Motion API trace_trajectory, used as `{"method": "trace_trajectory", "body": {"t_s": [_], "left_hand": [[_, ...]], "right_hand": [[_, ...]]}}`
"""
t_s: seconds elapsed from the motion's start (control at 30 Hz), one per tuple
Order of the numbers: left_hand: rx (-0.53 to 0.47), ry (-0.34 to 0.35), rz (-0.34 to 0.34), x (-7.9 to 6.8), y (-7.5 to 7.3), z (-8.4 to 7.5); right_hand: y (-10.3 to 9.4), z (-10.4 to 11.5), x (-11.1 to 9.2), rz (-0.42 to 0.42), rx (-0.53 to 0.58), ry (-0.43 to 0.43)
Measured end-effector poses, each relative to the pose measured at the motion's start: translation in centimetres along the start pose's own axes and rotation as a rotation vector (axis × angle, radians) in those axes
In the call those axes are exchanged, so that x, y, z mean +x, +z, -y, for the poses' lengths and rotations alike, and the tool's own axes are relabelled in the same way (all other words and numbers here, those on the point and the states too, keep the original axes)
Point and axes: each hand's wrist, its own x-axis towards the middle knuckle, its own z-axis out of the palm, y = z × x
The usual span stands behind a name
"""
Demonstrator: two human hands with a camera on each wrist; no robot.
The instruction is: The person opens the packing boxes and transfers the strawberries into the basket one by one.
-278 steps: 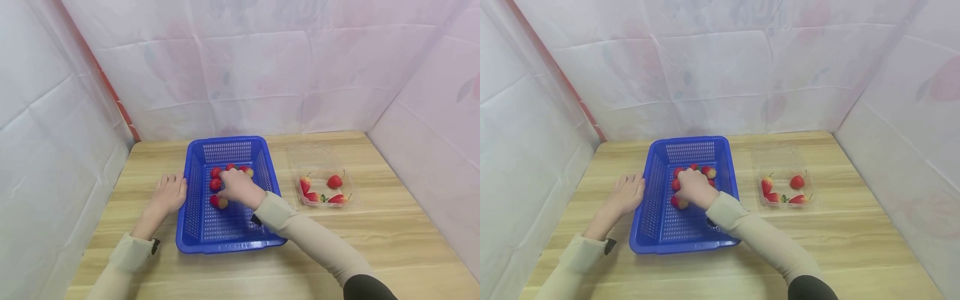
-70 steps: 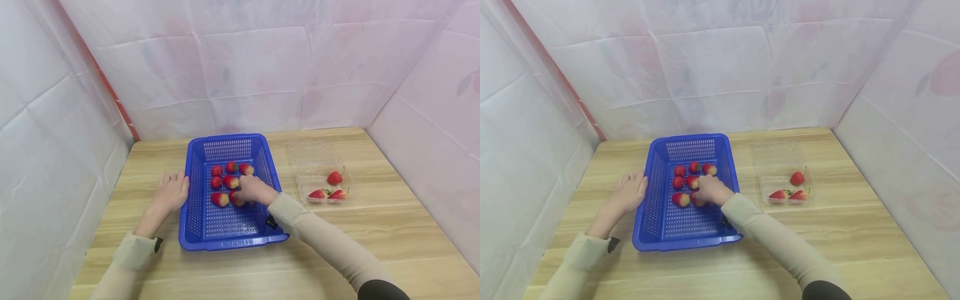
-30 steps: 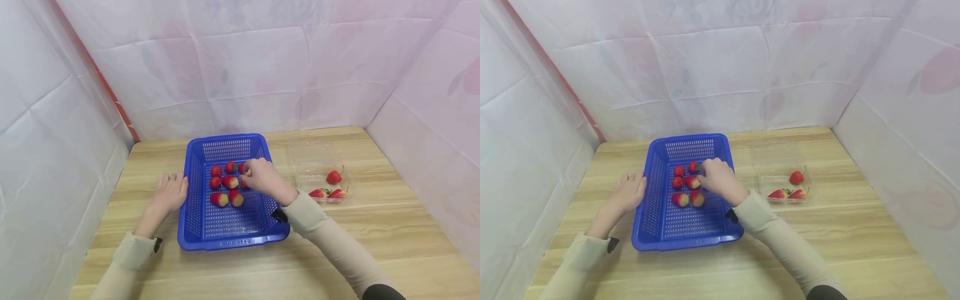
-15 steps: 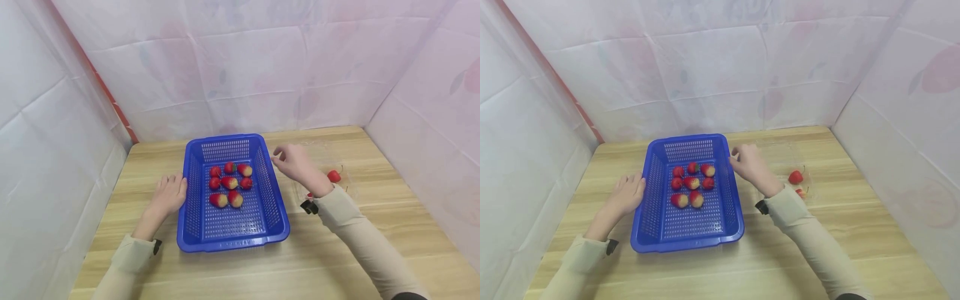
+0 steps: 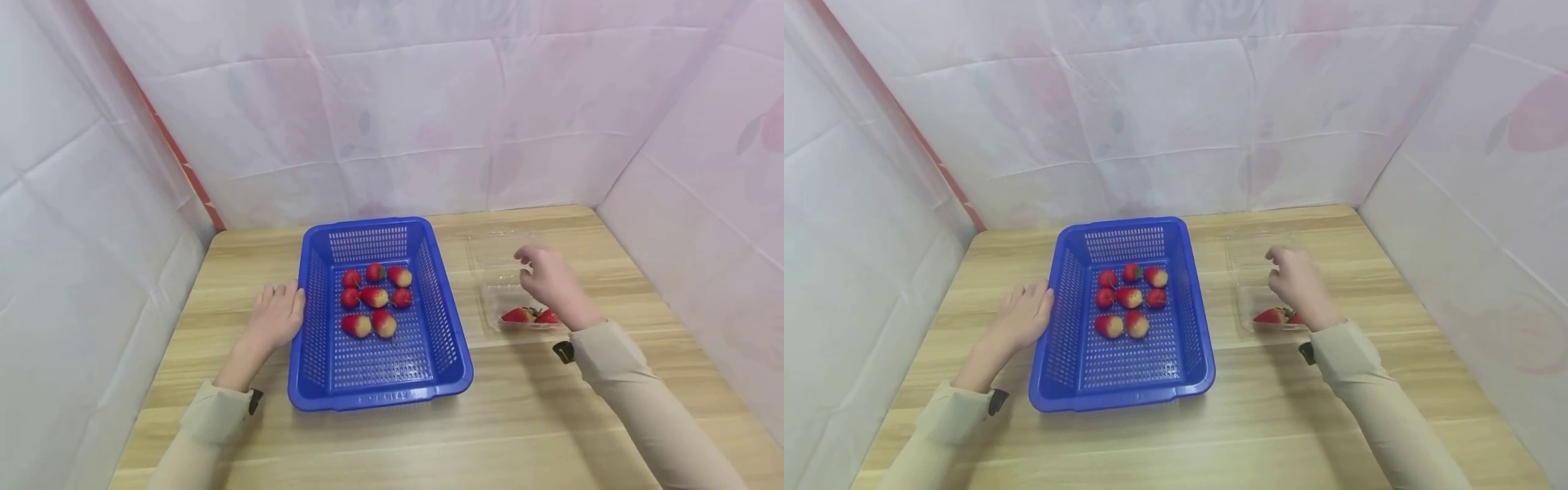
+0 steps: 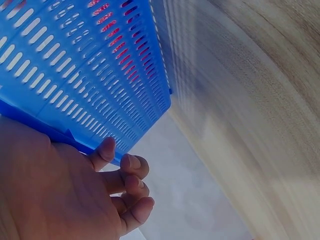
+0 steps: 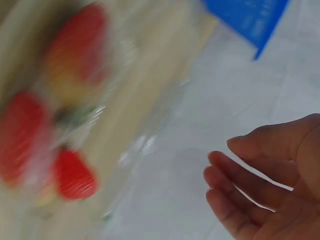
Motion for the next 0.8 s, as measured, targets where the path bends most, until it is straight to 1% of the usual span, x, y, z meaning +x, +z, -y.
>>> {"method": "trace_trajectory", "body": {"t_s": [0.2, 0.3, 0.37, 0.6, 0.8], "left_hand": [[0.009, 0.001, 0.009, 0.0, -0.1, 0.0], [0.007, 0.001, 0.007, 0.0, -0.1, 0.0], [0.008, 0.0, 0.0, 0.0, -0.1, 0.0], [0.013, -0.002, 0.002, 0.0, -0.3, -0.1], [0.006, 0.003, 0.003, 0.0, -0.2, -0.1]], "right_hand": [[0.0, -3.5, -1.5, 0.058, -0.087, 0.093], [0.2, -4.8, -1.9, 0.079, -0.131, 0.097], [0.5, -5.4, -2.1, 0.081, -0.158, 0.084], [1.6, -6.5, -2.4, 0.053, -0.226, 0.041], [2.4, -6.8, -2.6, 0.05, -0.205, 0.061]]}}
